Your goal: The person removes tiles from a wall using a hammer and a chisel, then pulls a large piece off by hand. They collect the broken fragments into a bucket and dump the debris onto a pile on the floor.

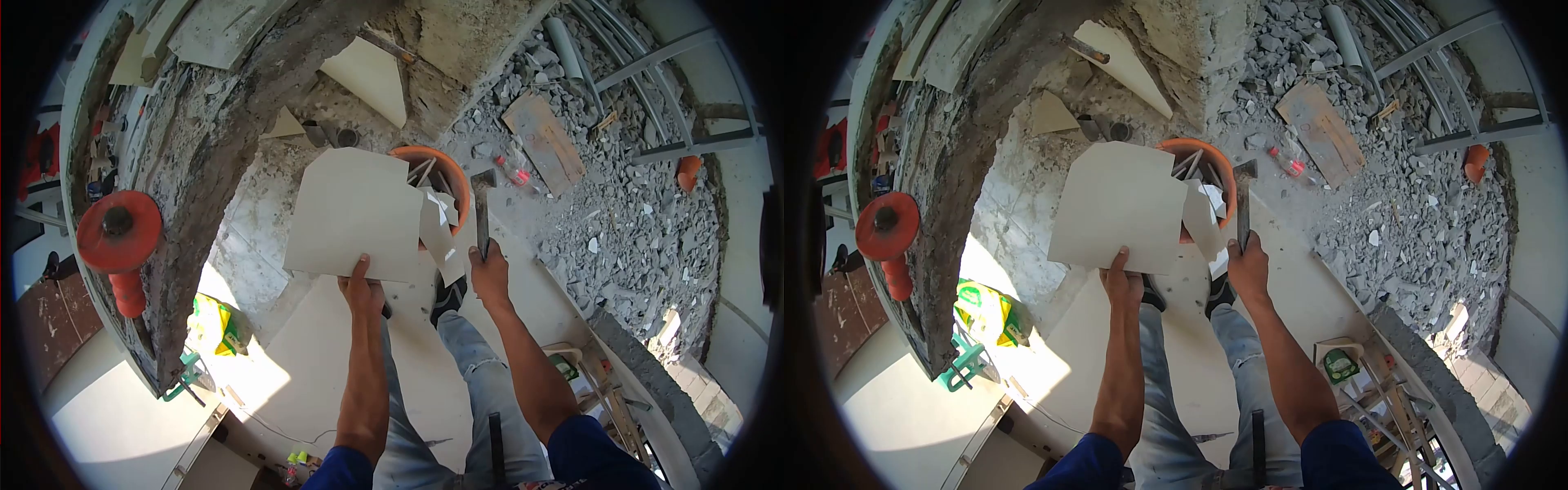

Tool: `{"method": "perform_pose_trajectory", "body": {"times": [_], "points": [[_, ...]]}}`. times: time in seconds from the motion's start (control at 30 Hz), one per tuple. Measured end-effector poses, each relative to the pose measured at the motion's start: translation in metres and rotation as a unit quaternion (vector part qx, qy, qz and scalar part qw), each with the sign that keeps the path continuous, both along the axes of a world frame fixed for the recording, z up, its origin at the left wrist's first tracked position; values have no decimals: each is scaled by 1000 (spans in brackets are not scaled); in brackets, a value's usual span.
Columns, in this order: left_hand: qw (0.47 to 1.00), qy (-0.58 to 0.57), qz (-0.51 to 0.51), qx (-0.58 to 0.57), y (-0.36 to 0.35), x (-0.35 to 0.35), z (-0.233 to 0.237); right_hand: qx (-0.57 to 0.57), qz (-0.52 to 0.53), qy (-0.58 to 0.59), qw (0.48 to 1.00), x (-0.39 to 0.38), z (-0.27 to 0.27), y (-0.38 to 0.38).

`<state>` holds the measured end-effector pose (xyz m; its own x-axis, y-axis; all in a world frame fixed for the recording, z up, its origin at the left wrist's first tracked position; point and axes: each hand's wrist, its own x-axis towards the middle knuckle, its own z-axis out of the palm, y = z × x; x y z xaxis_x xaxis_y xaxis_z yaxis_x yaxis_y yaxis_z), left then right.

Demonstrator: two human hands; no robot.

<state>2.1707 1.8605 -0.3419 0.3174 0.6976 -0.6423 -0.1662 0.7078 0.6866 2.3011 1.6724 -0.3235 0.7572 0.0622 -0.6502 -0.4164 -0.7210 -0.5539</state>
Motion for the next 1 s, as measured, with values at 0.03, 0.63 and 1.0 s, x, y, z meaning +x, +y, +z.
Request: {"method": "perform_pose_trajectory", "body": {"times": [0.03,0.63,1.0], "points": [[1000,12,-9,5,1,-7,3,5,-16,18,1000,-9,-2,-10],[985,170,-27,-6,-22,-125,118,-193,481,-14,855,39,-73,46],[983,176,-18,-40,-43,-141,123,-72,280,-32,957,-12,-44,-58]]}}
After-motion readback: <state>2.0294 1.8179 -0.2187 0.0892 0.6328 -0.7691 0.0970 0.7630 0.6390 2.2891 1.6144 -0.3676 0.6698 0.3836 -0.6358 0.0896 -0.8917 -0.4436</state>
